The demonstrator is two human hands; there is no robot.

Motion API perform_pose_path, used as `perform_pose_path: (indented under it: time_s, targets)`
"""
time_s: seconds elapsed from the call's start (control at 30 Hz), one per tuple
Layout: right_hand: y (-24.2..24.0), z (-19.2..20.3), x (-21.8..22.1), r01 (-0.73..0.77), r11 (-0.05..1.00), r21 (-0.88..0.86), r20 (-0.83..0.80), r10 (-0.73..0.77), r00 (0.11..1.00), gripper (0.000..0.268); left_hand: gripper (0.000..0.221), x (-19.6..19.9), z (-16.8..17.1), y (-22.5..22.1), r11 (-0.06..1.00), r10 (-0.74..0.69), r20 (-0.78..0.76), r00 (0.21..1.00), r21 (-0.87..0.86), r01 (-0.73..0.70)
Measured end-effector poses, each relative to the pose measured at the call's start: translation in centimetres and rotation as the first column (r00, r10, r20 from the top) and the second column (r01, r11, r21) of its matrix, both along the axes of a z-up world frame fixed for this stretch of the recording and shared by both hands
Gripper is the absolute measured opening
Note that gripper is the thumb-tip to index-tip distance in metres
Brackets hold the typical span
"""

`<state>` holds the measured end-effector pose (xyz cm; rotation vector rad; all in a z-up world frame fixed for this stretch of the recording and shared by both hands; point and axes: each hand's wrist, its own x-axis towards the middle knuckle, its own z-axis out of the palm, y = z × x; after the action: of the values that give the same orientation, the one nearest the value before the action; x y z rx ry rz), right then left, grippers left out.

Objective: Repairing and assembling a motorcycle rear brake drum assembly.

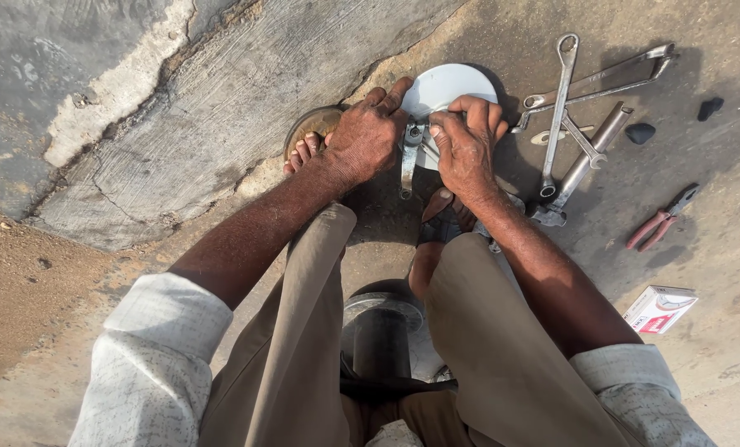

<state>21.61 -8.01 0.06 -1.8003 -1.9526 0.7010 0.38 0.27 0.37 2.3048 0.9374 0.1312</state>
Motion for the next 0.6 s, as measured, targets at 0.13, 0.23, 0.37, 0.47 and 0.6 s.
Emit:
perform_pose_path:
  time_s: [0.13,0.23,0.37,0.47,0.6]
  targets:
    - [0.2,0.1,0.0,0.004,1.0,0.001,0.025,-0.004,1.0,0.012,0.029,0.1,-0.6,0.0,1.0,0.012,0.004,1.0,0.009,-0.012]
    - [0.4,0.1,0.1,-0.012,1.0,0.002,0.038,0.012,0.999,0.013,0.026,0.2,-1.1,-0.3,0.997,0.057,0.079,0.995,0.043,-0.06]
    - [0.5,-0.2,0.3,-0.032,0.999,-0.007,0.059,0.032,0.998,0.017,0.025,0.6,-0.7,-0.1,0.997,0.066,0.058,0.996,0.027,-0.067]
    - [0.5,-0.4,0.2,-0.047,0.999,-0.011,0.087,0.048,0.995,0.017,0.028,0.8,-0.9,-0.1,0.996,0.086,0.061,0.994,0.012,-0.087]
    - [0.5,-0.7,0.1,-0.054,0.998,-0.015,0.146,0.055,0.988,0.02,0.037,0.8,-1.5,-0.2,0.988,0.115,0.101,0.988,0.094,-0.125]
